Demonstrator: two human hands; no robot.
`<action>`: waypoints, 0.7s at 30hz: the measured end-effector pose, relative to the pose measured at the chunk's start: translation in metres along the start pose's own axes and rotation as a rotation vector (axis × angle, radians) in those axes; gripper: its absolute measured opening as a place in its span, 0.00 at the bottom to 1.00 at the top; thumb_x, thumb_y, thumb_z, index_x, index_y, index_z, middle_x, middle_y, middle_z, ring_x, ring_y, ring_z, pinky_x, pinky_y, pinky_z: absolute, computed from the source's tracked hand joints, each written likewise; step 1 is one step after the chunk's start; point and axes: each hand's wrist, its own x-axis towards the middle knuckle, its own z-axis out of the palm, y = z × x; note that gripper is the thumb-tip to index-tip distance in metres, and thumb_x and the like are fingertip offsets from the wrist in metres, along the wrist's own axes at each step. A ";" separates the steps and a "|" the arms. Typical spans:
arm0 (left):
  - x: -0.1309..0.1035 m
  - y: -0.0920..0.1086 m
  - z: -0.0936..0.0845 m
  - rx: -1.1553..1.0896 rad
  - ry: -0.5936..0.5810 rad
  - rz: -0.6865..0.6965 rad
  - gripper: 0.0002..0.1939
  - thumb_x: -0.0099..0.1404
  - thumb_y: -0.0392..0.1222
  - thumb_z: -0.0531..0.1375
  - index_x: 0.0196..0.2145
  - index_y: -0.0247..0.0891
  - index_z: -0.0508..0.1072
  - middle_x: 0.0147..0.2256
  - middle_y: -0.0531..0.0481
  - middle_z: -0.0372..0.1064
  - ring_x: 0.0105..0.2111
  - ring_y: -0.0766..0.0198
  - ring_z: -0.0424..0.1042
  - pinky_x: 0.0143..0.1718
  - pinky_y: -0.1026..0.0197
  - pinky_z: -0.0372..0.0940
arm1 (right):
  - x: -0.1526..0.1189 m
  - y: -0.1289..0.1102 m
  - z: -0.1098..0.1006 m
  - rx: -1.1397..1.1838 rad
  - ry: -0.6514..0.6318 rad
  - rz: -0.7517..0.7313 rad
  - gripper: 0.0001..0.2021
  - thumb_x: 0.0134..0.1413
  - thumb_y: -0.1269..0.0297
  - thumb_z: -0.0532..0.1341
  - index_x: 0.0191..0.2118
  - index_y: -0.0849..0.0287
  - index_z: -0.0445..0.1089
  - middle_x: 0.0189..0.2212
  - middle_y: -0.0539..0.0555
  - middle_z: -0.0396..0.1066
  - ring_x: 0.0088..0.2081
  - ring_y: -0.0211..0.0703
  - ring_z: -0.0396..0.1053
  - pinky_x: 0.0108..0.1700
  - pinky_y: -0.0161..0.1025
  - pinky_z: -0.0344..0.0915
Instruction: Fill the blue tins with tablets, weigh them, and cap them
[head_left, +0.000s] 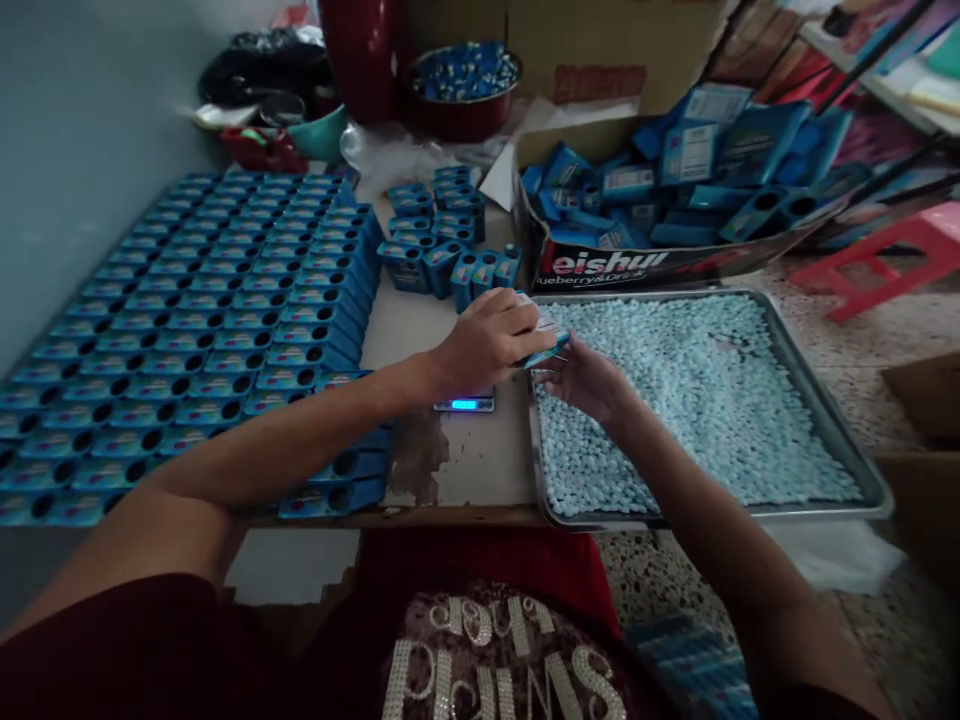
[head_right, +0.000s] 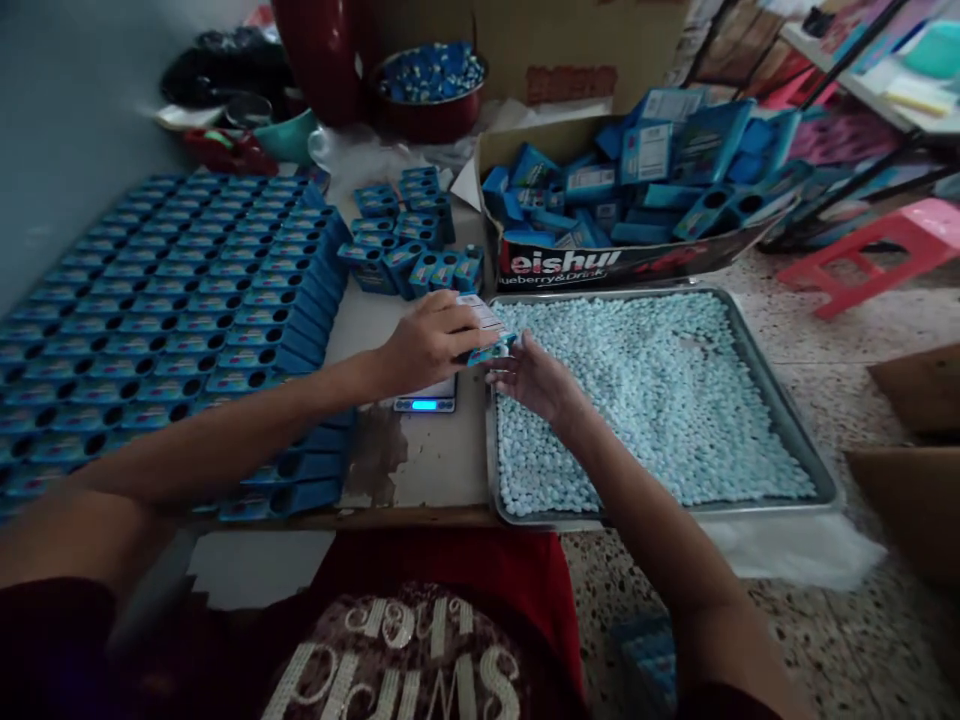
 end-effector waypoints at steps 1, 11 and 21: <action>0.003 -0.001 0.006 0.003 -0.005 -0.003 0.19 0.71 0.36 0.65 0.57 0.49 0.82 0.49 0.44 0.79 0.51 0.47 0.71 0.58 0.45 0.66 | 0.001 0.002 -0.003 0.061 -0.009 0.020 0.20 0.79 0.45 0.58 0.39 0.54 0.71 0.35 0.56 0.83 0.33 0.44 0.80 0.33 0.37 0.77; 0.007 -0.010 0.008 -0.391 0.099 -0.432 0.17 0.62 0.41 0.73 0.49 0.46 0.83 0.48 0.48 0.82 0.49 0.52 0.79 0.55 0.50 0.73 | 0.007 0.006 -0.030 0.329 0.054 0.064 0.13 0.74 0.67 0.55 0.50 0.64 0.76 0.37 0.63 0.82 0.36 0.43 0.79 0.38 0.34 0.80; -0.082 -0.065 0.017 -0.573 0.041 -0.708 0.29 0.53 0.54 0.79 0.50 0.44 0.80 0.47 0.49 0.83 0.47 0.53 0.82 0.52 0.51 0.77 | 0.016 0.009 -0.060 0.087 0.053 -0.080 0.15 0.65 0.78 0.67 0.55 0.63 0.78 0.41 0.57 0.84 0.33 0.33 0.79 0.36 0.24 0.80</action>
